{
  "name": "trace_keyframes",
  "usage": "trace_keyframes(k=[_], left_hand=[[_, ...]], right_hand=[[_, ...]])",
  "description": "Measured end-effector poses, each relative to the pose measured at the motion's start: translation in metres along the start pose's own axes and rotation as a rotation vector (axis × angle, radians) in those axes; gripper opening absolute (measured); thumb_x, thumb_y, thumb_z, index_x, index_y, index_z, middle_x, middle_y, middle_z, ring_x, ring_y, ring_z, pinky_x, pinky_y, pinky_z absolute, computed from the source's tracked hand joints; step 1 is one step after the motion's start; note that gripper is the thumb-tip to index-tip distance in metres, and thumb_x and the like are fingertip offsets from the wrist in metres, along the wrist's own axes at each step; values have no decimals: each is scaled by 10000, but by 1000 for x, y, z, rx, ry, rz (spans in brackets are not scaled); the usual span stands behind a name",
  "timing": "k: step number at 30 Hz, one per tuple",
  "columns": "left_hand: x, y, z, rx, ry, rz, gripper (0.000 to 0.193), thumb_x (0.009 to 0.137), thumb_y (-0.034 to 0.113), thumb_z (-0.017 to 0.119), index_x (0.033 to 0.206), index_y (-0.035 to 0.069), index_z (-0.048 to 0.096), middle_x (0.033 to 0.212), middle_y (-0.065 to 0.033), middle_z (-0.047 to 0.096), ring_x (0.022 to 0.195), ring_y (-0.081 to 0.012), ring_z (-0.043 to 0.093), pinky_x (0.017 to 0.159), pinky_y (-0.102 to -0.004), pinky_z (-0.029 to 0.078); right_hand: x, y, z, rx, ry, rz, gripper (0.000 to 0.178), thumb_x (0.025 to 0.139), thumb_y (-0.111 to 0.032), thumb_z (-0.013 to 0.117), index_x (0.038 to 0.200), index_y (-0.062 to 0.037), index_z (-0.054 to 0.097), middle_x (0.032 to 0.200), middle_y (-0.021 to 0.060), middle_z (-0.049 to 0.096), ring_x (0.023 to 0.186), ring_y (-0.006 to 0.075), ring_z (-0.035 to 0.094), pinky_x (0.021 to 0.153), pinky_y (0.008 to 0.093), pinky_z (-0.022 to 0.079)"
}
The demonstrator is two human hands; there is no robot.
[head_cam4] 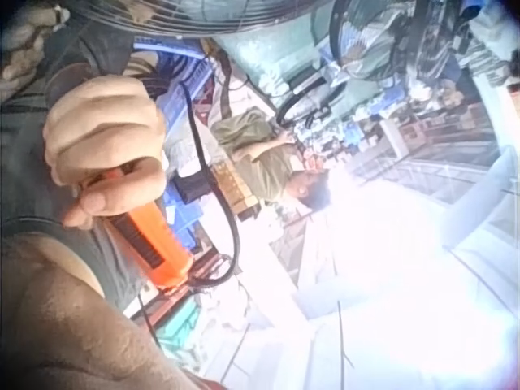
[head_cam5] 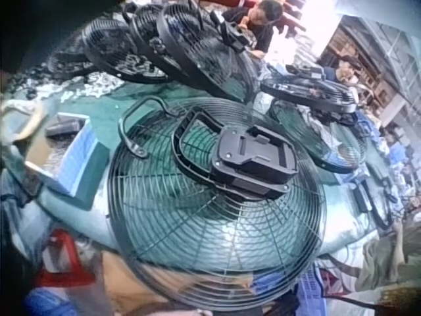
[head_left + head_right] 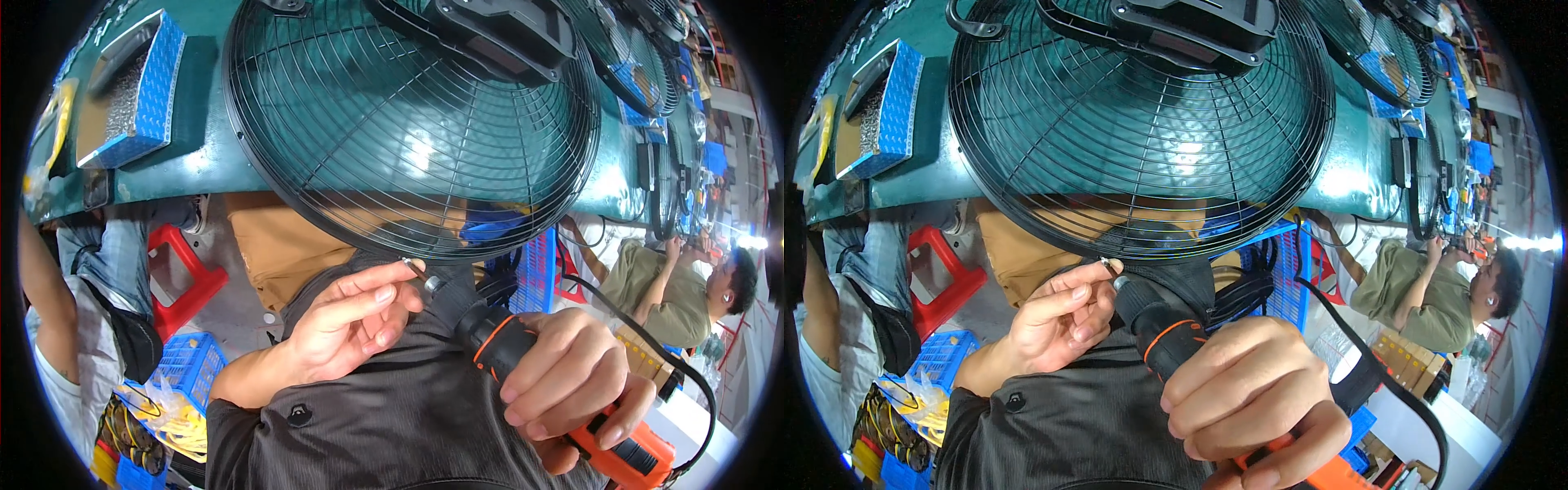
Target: Assemble the outer mesh grill and components of industrial or floor electric fans using a power screwdriver.
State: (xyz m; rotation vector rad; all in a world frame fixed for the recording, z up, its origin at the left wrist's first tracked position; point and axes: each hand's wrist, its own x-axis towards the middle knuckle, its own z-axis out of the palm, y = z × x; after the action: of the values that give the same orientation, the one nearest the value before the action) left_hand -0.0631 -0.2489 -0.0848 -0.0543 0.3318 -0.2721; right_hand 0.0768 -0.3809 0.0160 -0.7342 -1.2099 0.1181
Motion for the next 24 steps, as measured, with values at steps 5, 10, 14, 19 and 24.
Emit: trace_keyframes(k=[5,10,14,19,24], left_hand=[[-1,4,-3,-9,4,-23,339,979,122,505,1303,25,536,1045,-131,656,668,-125,543,546,-217,425],[0,14,-4,191,19,37,274,958,113,539,1202,6,603,953,-132,684,649,-120,583,534,-210,424],[5,37,-13,746,255,270,245,848,74,710,1058,-27,636,866,-81,682,724,-86,606,664,-215,484],[9,53,-15,781,260,487,322,812,32,743,1101,-31,615,914,-29,665,767,-53,607,683,-185,471],[13,53,-19,761,236,513,303,796,51,771,1052,-21,625,876,-26,667,712,-26,597,639,-169,467]], right_hand=[[10,-3,-3,-26,-19,204,409,802,-106,745,1101,-16,480,705,73,635,539,174,642,484,274,558],[20,6,7,-123,-4,256,428,813,-141,739,1131,-53,466,708,53,631,536,158,631,483,263,551],[30,3,12,-208,-15,304,425,826,-146,722,1144,-60,454,697,44,614,540,151,618,489,250,538],[28,9,22,-243,-11,354,427,826,-143,722,1146,-66,450,685,40,600,532,145,603,488,246,527],[40,16,25,-218,-169,380,394,820,-100,723,1109,-58,460,686,48,613,551,147,618,512,243,543]])
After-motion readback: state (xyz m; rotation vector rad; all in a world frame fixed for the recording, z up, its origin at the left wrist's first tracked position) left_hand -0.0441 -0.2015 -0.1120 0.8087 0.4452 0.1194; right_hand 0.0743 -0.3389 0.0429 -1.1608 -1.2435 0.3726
